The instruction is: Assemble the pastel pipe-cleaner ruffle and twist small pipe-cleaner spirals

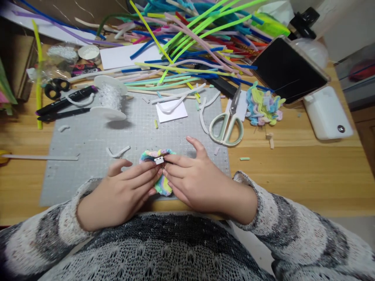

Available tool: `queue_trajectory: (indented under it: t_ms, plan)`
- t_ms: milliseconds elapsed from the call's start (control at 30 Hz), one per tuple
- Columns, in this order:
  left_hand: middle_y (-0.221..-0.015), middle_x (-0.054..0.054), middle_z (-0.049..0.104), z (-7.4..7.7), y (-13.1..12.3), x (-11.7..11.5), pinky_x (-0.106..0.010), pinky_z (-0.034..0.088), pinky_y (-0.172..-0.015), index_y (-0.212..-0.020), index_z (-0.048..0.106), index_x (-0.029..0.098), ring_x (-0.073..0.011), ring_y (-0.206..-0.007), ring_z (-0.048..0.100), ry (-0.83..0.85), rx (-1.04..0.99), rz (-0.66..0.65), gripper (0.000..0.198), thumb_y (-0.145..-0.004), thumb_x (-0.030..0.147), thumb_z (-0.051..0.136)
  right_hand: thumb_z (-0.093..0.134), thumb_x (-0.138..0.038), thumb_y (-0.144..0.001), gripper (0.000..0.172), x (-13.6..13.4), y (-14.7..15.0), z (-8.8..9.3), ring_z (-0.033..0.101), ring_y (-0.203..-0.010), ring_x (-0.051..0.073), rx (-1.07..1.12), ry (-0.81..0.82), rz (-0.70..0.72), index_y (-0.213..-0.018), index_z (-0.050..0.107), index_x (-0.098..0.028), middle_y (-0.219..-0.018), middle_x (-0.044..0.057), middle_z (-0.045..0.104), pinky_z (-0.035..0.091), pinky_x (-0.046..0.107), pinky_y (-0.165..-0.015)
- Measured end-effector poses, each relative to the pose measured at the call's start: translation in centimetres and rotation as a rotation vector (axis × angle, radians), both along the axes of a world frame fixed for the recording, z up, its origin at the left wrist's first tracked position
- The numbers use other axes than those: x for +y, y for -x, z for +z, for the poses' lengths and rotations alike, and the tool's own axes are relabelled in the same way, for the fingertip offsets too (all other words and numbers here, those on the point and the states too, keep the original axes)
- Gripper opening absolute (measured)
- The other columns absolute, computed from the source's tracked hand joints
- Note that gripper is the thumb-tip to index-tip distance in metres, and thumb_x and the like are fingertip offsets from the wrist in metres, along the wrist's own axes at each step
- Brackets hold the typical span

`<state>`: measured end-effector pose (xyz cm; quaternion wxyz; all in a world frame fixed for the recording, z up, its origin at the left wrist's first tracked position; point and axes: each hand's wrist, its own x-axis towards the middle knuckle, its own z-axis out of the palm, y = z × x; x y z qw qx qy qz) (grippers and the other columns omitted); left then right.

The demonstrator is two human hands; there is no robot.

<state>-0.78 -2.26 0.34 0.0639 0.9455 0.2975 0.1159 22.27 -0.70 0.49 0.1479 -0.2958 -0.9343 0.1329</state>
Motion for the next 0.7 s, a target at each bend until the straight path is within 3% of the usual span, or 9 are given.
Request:
queue_trajectory:
  t_ms: [233,367,467,567,700]
  plan:
    - [-0.122,-0.010,0.067,0.2,0.0,-0.3,-0.037,0.035,-0.096,-0.118,0.063,0.012,-0.0210,-0.119,0.056,-0.019,-0.005,0.037,0.031,-0.097,0.025,0.045,0.052,-0.021,-0.092,0.027,-0.4,-0.4,-0.7,0.059,-0.118,0.020,0.055,-0.041,-0.004,-0.113,0.067,-0.024,-0.108,0.001,0.074,0.006,0.057,-0.116]
    - [-0.119,-0.005,0.070,0.5,0.5,-0.9,-0.041,0.035,-0.096,-0.118,0.062,0.019,-0.0221,-0.115,0.058,-0.058,-0.105,0.084,0.028,-0.094,0.026,0.050,0.055,-0.023,-0.090,0.024,-0.1,-0.8,-1.0,0.058,-0.117,0.020,0.187,-0.107,0.023,-0.110,0.067,-0.024,-0.111,0.000,0.073,0.009,0.058,-0.113]
    - [-0.116,-0.008,0.069,0.6,0.7,-1.1,-0.045,0.035,-0.095,-0.113,0.066,0.021,-0.0270,-0.111,0.056,-0.088,-0.138,0.185,0.028,-0.089,0.035,0.057,0.055,-0.024,-0.089,0.019,0.5,-1.1,-1.3,0.060,-0.110,0.019,0.317,-0.134,-0.058,-0.104,0.068,-0.025,-0.110,-0.001,0.073,0.015,0.055,-0.112]
    - [-0.124,-0.010,0.063,0.5,0.5,-1.0,-0.049,0.029,-0.100,-0.116,0.065,0.024,-0.0309,-0.115,0.051,-0.098,-0.044,0.237,0.044,-0.083,0.053,0.062,0.054,-0.024,-0.091,0.017,1.0,-1.4,-1.7,0.061,-0.106,0.019,0.359,-0.073,-0.171,-0.099,0.069,-0.025,-0.108,0.001,0.073,0.020,0.054,-0.110]
    - [-0.131,-0.008,0.059,0.5,0.1,-0.4,-0.051,0.026,-0.104,-0.118,0.064,0.028,-0.0305,-0.120,0.047,-0.095,0.028,0.212,0.040,-0.082,0.047,0.064,0.052,-0.024,-0.092,0.018,1.3,-1.8,-1.7,0.060,-0.104,0.018,0.381,-0.004,-0.234,-0.097,0.069,-0.025,-0.108,0.001,0.072,0.022,0.051,-0.109]
